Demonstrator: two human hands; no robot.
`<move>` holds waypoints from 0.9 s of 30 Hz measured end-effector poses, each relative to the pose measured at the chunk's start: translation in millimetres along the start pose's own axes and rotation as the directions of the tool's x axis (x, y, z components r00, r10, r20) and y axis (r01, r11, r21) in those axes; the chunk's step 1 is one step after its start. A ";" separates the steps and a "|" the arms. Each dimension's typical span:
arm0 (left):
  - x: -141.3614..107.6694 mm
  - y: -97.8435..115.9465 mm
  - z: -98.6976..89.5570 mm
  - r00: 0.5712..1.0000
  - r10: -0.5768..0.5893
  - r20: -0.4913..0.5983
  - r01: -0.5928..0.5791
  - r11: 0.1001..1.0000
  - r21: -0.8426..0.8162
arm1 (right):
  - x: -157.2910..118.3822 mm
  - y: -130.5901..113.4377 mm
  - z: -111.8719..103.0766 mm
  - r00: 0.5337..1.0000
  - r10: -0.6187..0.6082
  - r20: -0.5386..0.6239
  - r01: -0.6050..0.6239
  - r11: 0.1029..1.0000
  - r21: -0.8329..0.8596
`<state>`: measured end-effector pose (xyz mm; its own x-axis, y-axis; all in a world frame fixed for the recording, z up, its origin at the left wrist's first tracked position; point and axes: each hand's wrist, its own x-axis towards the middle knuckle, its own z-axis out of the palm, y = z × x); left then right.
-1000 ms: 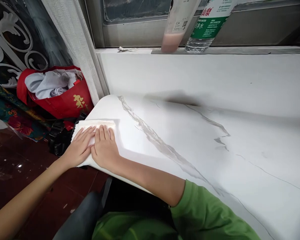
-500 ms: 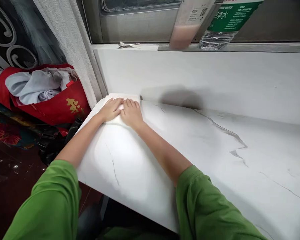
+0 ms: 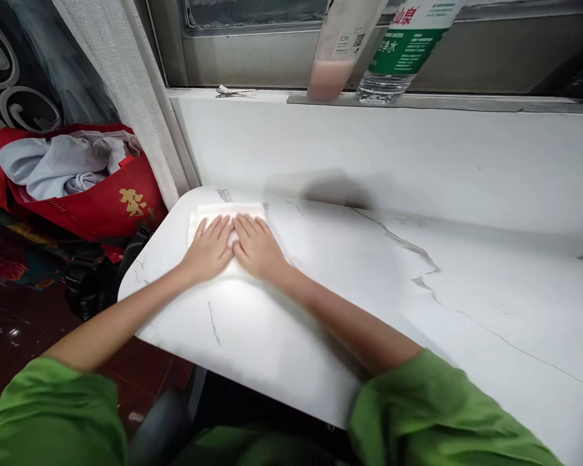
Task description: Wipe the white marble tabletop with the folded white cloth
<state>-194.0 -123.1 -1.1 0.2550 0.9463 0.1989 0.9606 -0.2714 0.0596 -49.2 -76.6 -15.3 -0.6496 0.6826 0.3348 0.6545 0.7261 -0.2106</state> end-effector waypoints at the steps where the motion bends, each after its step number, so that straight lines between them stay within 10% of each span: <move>1: -21.1 16.7 -3.8 1.000 0.022 -0.001 -0.022 1.000 0.003 | -23.5 -8.4 -7.3 1.000 -0.029 -0.005 0.029 1.000 0.004; 6: -100.0 93.0 -24.6 0.994 0.112 0.004 -0.112 0.994 -0.019 | -126.6 -42.9 -43.2 0.994 -0.109 0.013 0.109 0.994 0.000; 11: -101.2 112.5 -28.0 0.983 0.176 0.044 -0.175 0.984 -0.027 | -151.0 -44.7 -52.0 0.998 -0.066 0.012 0.067 0.996 -0.065; 27: 141.3 45.9 29.3 0.976 0.188 0.105 -0.186 0.982 -0.031 | 10.4 115.7 -17.7 0.975 0.211 -0.066 -0.219 0.958 -0.186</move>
<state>-110.6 3.4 1.1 0.4414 0.8914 0.1024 0.8926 -0.4479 0.0515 26.6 13.0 -20.0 -0.4704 0.8133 0.3424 0.8411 0.5306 -0.1048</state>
